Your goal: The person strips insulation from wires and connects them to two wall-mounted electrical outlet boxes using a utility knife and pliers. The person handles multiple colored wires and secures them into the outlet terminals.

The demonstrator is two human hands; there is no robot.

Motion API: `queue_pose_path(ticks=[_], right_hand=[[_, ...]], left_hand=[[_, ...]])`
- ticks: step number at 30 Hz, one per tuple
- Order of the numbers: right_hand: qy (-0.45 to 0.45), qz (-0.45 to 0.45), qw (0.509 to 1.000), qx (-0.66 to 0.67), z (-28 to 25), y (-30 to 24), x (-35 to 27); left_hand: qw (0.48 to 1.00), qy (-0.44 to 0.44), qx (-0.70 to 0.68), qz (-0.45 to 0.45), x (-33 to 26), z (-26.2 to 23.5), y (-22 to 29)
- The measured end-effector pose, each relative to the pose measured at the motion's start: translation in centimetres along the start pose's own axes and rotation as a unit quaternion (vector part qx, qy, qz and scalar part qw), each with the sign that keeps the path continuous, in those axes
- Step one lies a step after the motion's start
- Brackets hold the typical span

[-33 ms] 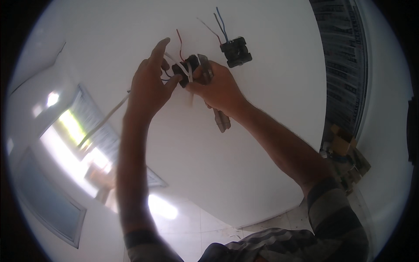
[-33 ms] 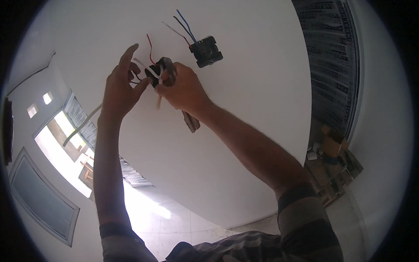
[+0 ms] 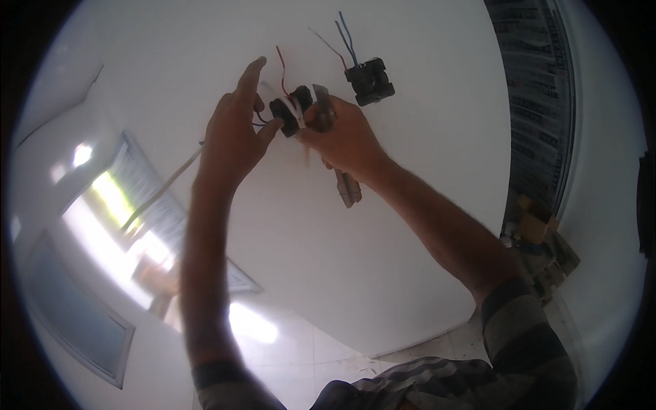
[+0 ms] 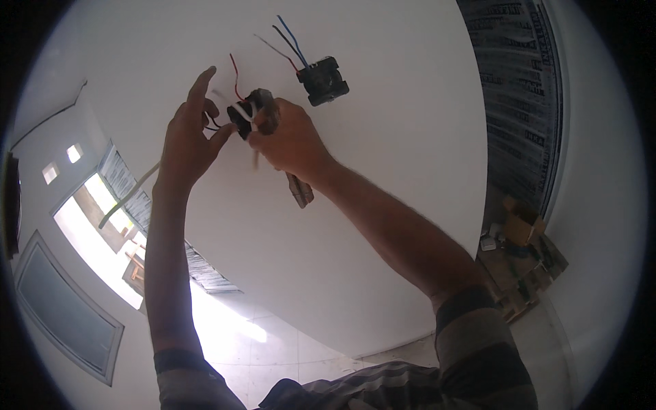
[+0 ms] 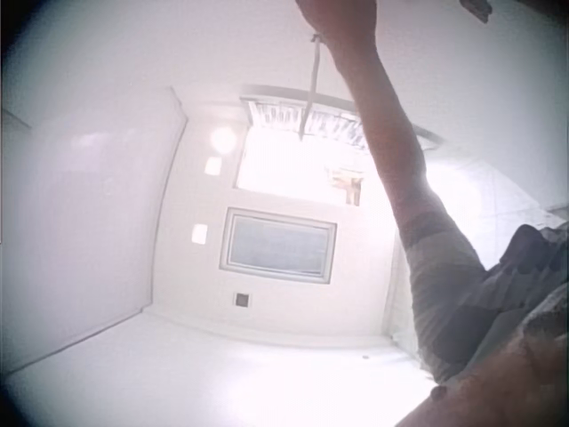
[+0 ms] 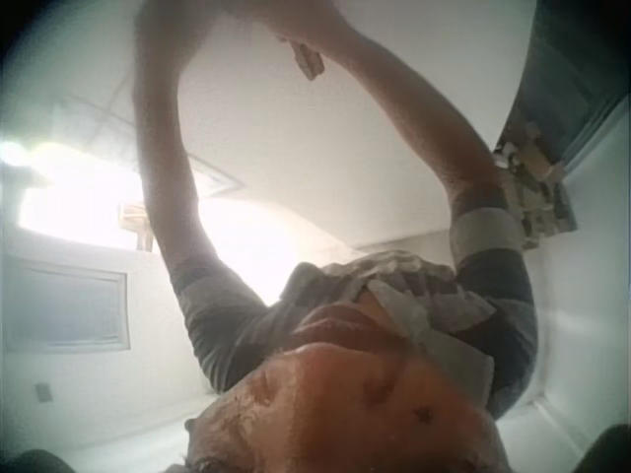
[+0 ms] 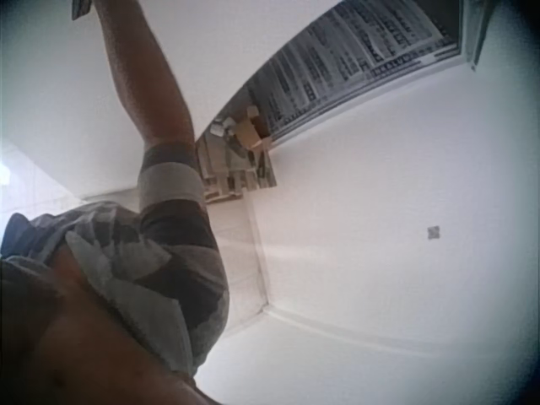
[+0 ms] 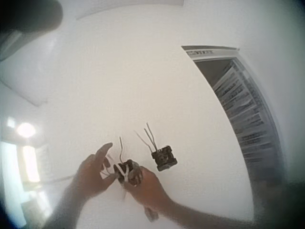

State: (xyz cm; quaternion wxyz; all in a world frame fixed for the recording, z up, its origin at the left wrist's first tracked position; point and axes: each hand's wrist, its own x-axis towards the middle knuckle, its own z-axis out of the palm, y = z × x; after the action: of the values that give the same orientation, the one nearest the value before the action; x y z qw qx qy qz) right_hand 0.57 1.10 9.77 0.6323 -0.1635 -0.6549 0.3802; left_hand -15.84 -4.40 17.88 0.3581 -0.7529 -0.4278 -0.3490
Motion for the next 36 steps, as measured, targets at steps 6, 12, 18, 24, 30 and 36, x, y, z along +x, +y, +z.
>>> queue_pose_path(ticks=[6, 12, 18, 24, 30, 36], right_hand=[[-0.024, 0.011, 0.998, 0.049, -1.1, -0.5, 1.0], [-0.015, 0.013, 0.997, 0.075, -0.7, -1.3, 0.9], [-0.004, 0.001, 0.997, 0.075, -0.9, 0.0, 0.5], [0.0, -0.184, 0.964, -0.193, -0.8, 0.5, 0.4], [-0.071, -0.21, 0.86, -0.459, -0.6, -0.9, 0.9], [-0.103, -0.185, 0.833, -0.51, -0.9, -1.5, 1.0]], left_hand=[[0.989, 0.054, 0.089, 0.103, 1.6, -2.5, -3.2], [0.986, 0.122, 0.058, 0.101, 0.9, -1.6, 1.5], [0.978, -0.004, -0.136, -0.156, 1.9, 0.8, 2.2], [0.988, 0.098, -0.089, -0.075, 3.9, 3.8, 0.2], [0.976, 0.069, -0.18, -0.103, 4.7, 2.3, -1.9], [0.948, -0.002, -0.281, -0.152, 5.0, 1.2, -2.8]])
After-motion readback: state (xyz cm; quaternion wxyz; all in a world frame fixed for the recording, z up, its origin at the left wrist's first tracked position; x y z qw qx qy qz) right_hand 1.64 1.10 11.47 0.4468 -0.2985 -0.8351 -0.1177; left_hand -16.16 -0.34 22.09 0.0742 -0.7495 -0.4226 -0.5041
